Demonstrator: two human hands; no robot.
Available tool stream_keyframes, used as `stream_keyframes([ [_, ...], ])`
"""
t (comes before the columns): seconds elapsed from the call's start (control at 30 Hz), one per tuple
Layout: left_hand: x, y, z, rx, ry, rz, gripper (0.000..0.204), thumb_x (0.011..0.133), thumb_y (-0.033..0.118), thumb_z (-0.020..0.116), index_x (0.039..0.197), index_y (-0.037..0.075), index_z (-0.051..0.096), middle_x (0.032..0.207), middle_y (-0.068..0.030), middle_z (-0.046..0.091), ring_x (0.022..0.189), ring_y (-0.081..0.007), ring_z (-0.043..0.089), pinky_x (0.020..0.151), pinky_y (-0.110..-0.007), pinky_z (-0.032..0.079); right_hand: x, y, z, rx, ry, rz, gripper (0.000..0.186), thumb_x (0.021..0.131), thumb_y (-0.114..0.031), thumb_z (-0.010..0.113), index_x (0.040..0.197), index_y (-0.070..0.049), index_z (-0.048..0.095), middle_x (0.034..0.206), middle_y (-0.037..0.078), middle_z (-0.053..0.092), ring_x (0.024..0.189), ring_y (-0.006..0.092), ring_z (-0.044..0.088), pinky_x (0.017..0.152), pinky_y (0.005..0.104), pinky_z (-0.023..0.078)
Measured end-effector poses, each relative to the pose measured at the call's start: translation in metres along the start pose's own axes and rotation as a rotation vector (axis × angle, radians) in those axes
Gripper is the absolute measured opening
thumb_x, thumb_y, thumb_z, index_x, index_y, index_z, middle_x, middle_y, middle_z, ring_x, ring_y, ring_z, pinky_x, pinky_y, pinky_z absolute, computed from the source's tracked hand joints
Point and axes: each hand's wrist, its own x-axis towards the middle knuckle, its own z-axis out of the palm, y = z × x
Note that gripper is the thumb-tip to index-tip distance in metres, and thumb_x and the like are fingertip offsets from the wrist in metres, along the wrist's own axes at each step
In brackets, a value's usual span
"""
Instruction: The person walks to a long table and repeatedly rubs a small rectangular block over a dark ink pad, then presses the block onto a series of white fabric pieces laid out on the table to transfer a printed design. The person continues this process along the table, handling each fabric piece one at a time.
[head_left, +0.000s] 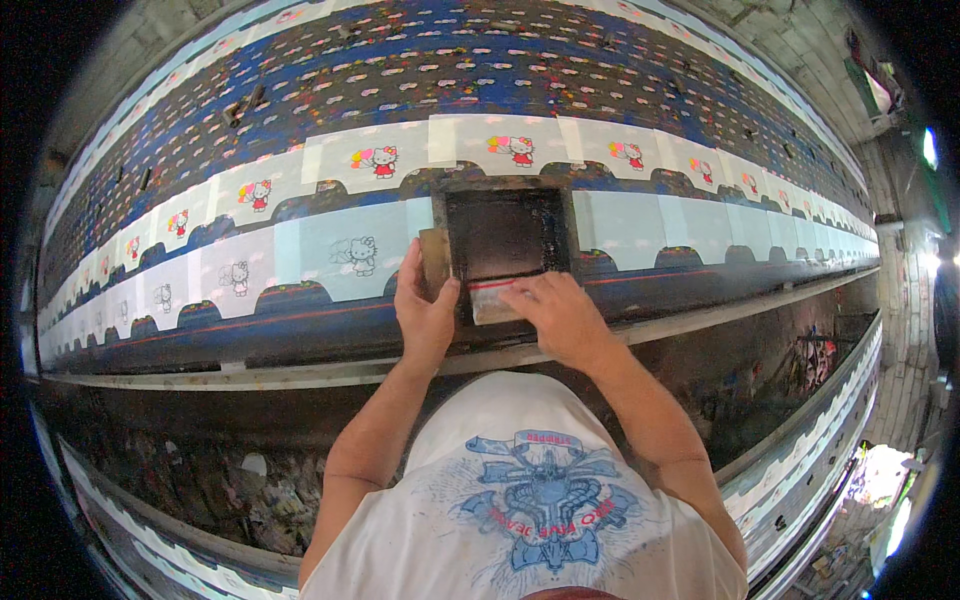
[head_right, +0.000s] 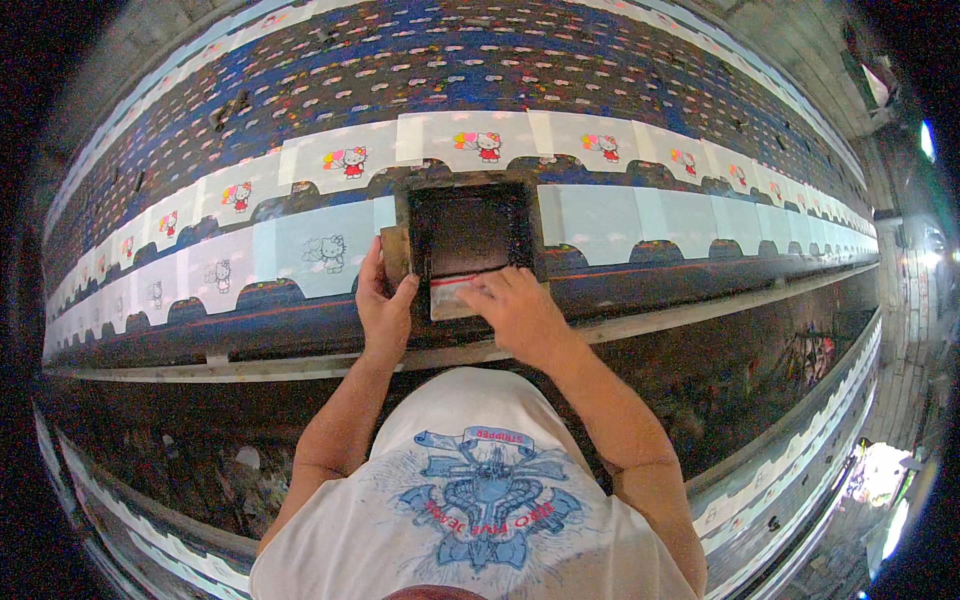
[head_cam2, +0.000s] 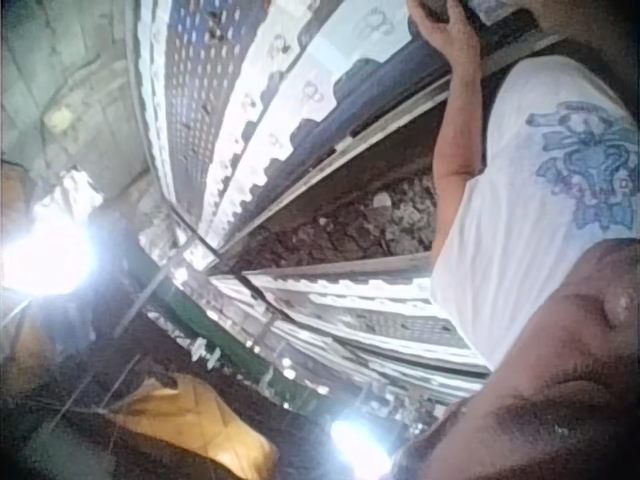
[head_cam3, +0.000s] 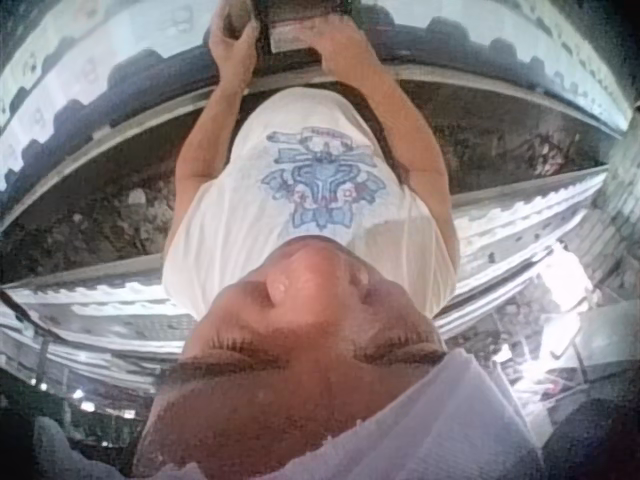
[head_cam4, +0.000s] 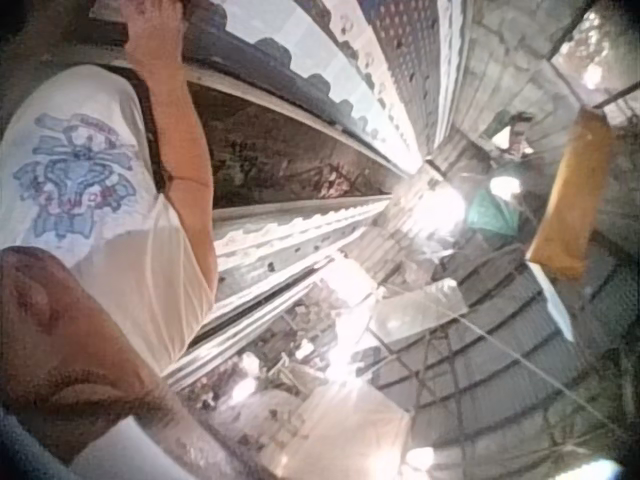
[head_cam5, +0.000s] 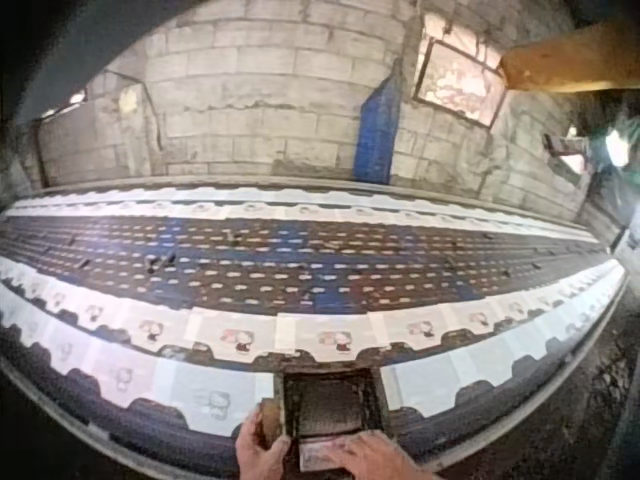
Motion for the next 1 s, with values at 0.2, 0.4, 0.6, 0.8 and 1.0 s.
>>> stream_keyframes([
  [0.2,-0.002,0.006,0.009,0.336,0.064,0.089,0.098,0.088,-0.010,0.079,0.177,-0.004,0.039,0.160,-0.0231,0.061,0.145,-0.0315,0.063,0.123,-0.041,0.050,-0.024,-0.011,0.005,0.091,0.072,0.055,0.049,0.088,0.000,0.075,0.136,-0.009,0.080,0.136,0.012,0.075,0.122,0.0380,0.070,0.108,0.0541,0.056],
  [0.4,-0.008,0.018,0.030,0.311,0.112,0.111,0.105,0.081,-0.015,0.070,0.179,-0.002,0.036,0.160,-0.0216,0.060,0.142,-0.0304,0.066,0.120,-0.040,0.054,-0.050,0.010,0.004,0.123,0.224,0.026,0.039,0.098,-0.012,0.074,0.137,-0.009,0.081,0.135,0.010,0.076,0.128,0.0346,0.070,0.112,0.0541,0.057],
  [0.6,-0.023,-0.002,0.099,0.214,0.070,0.194,0.104,0.081,-0.017,0.067,0.179,-0.006,0.033,0.170,-0.0225,0.054,0.155,-0.0301,0.057,0.129,-0.041,0.047,-0.102,0.060,-0.018,0.217,0.321,0.049,0.038,0.098,-0.010,0.073,0.135,-0.010,0.083,0.134,0.009,0.077,0.128,0.0327,0.071,0.115,0.0509,0.057],
  [0.8,-0.033,-0.043,0.191,0.195,0.047,0.205,0.105,0.081,-0.018,0.070,0.179,-0.005,0.035,0.173,-0.0221,0.053,0.159,-0.0308,0.055,0.131,-0.042,0.045,-0.162,0.129,-0.052,0.119,0.275,0.072,0.042,0.093,-0.006,0.074,0.134,-0.009,0.083,0.134,0.009,0.077,0.129,0.0330,0.071,0.115,0.0493,0.058],
  [1.0,-0.043,-0.055,0.254,0.260,0.112,0.205,0.102,0.078,-0.015,0.069,0.176,-0.006,0.041,0.167,-0.0213,0.057,0.153,-0.0286,0.059,0.128,-0.040,0.047,-0.190,0.179,-0.076,0.089,0.264,-0.005,0.038,0.091,-0.009,0.075,0.129,-0.009,0.083,0.134,0.010,0.077,0.129,0.0332,0.072,0.113,0.0511,0.057],
])
